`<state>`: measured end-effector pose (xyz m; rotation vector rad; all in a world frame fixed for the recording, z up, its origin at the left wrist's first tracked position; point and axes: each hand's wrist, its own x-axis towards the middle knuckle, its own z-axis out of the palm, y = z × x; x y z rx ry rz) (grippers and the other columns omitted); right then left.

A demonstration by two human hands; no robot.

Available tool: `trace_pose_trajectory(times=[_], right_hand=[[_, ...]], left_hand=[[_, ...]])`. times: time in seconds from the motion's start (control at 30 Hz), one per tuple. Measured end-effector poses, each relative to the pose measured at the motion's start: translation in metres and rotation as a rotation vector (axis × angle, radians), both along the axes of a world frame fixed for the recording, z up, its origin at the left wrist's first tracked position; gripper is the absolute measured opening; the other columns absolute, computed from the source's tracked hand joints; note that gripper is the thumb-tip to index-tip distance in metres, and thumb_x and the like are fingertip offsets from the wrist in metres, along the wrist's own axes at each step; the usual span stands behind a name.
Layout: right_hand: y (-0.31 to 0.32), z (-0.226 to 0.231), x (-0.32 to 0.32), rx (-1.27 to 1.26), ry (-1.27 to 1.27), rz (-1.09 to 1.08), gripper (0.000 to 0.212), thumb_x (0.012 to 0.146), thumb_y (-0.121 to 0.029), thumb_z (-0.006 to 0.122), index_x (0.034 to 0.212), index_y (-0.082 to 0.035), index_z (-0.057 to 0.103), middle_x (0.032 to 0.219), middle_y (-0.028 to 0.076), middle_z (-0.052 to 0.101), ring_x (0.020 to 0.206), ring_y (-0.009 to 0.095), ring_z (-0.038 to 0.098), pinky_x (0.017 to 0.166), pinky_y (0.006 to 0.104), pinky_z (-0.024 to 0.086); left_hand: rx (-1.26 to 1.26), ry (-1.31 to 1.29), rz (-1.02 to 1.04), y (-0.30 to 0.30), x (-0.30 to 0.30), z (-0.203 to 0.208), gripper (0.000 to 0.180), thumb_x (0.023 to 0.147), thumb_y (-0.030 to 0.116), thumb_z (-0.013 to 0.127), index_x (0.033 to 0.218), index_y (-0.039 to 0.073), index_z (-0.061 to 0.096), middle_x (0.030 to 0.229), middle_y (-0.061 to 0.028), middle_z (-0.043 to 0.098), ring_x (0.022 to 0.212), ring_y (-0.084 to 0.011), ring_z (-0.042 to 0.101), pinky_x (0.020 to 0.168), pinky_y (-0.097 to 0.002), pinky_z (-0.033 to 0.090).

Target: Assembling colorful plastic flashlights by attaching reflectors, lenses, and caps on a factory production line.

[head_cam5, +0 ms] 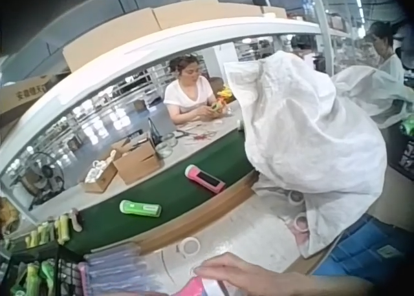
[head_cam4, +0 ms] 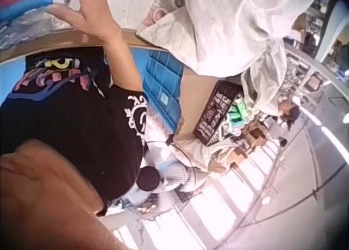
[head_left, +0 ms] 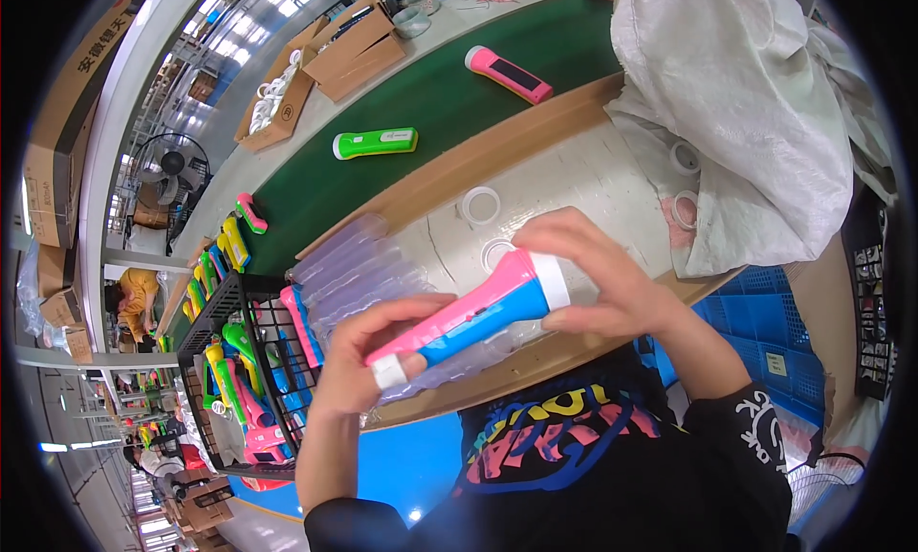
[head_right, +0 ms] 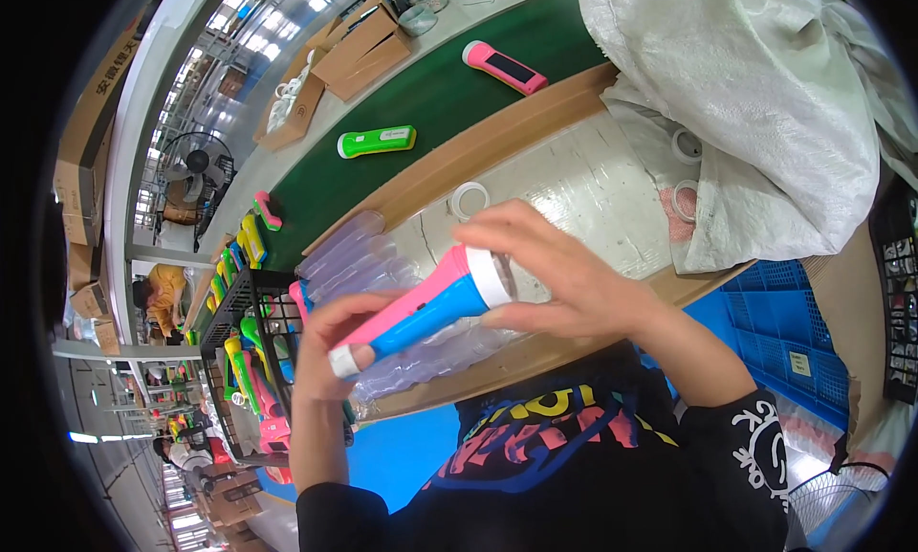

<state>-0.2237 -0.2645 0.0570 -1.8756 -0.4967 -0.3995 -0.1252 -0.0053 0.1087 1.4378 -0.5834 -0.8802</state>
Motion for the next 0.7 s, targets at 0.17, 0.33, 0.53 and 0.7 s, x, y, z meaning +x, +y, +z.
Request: trace_pose_trajectory(times=[0.17, 0.33, 0.53, 0.7], right_hand=[[0.021, -0.001, 0.001, 0.051, -0.312, 0.118, 0.053, 0.083, -0.033, 0.061, 0.123, -0.002, 0.043, 0.123, 0.020, 0.046, 0.110, 0.036, 0.048, 0.090, 0.0420, 0.040], [0.035, 0.003, 0.005, 0.372, -0.072, -0.106, 0.034, 0.090, -0.030, 0.049, 0.103, -0.001, 0.058, 0.103, 0.014, 0.059, 0.091, 0.028, 0.059, 0.083, 0.0338, 0.045], [0.018, -0.018, 0.021, 1.184, 0.707, -0.107, 0.038, 0.095, -0.031, 0.039, 0.119, -0.003, 0.052, 0.114, 0.013, 0.056, 0.102, 0.019, 0.056, 0.088, 0.0310, 0.046], [0.005, -0.021, 0.004, 0.534, 0.307, -0.025, 0.054, 0.095, -0.044, 0.034, 0.119, 0.001, 0.051, 0.118, 0.013, 0.055, 0.104, 0.021, 0.055, 0.091, 0.0342, 0.043]], left_hand=[[0.100, 0.420, -0.034, 0.000, -0.014, -0.005, 0.050, 0.071, 0.008, 0.071, 0.117, -0.003, 0.056, 0.113, -0.0145, 0.060, 0.103, -0.0222, 0.058, 0.068, -0.0296, 0.055], [-0.033, -0.490, -0.257, -0.012, -0.005, 0.001, 0.048, 0.066, 0.004, 0.071, 0.113, 0.001, 0.061, 0.119, -0.0209, 0.057, 0.103, -0.0284, 0.060, 0.086, -0.0350, 0.048], [0.276, -1.579, -0.367, -0.035, -0.003, -0.016, 0.054, 0.061, 0.007, 0.069, 0.114, 0.013, 0.059, 0.123, -0.0167, 0.053, 0.082, -0.0273, 0.059, 0.061, -0.0318, 0.053], [0.075, 0.088, -0.035, -0.031, -0.013, -0.023, 0.050, 0.080, 0.012, 0.067, 0.125, 0.000, 0.048, 0.117, -0.0152, 0.056, 0.097, -0.0260, 0.060, 0.068, -0.0308, 0.054]])
